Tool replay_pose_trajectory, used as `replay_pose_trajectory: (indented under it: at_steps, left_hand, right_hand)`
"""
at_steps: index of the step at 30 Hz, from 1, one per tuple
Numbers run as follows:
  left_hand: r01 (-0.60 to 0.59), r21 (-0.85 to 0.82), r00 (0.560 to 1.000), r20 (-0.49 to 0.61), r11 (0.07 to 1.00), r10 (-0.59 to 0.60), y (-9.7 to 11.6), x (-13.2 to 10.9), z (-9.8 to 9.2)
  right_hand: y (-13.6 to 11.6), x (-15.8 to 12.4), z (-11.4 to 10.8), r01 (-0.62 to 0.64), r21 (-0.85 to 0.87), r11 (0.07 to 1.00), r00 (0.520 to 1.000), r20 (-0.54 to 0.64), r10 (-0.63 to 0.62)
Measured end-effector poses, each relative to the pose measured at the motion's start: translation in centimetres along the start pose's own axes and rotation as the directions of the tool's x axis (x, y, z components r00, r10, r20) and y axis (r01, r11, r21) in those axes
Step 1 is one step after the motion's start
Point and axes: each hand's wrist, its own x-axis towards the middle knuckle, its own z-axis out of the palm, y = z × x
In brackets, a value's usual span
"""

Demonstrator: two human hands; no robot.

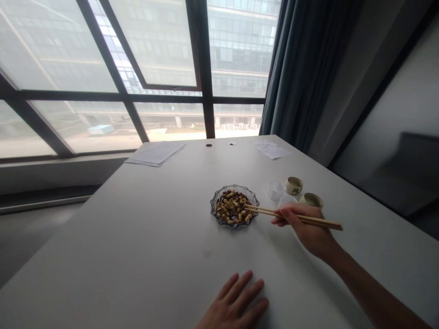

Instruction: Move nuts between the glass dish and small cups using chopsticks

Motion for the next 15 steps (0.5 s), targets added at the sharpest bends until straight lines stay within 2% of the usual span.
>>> replay_pose_trajectory:
  at_steps: [2,5,11,15]
  left_hand:
    - [0.008,-0.012,1.0,-0.017,1.0,-0.008,0.1,0.0,0.0]
    - [0.027,-0.029,0.999,-0.047,0.999,-0.028,0.3,0.0,0.4]
    - [0.068,-0.031,0.995,-0.067,0.997,-0.07,0.7,-0.2,1.1]
    - [0.06,-0.025,0.996,-0.067,0.998,-0.062,0.8,-0.2,1.0]
  right_hand:
    - [0.0,0.6,0.7,0.029,-0.074,0.997,0.999,0.047,-0.026]
    - [0.7,1.0,0.8,0.011,-0.116,0.993,0.999,0.044,-0.005]
    - [3.4,1.0,1.0,-0.108,0.008,0.994,0.994,-0.026,0.108]
    - [3.7,0.7,1.6,-0.133,0.039,0.99,0.99,-0.037,0.134]
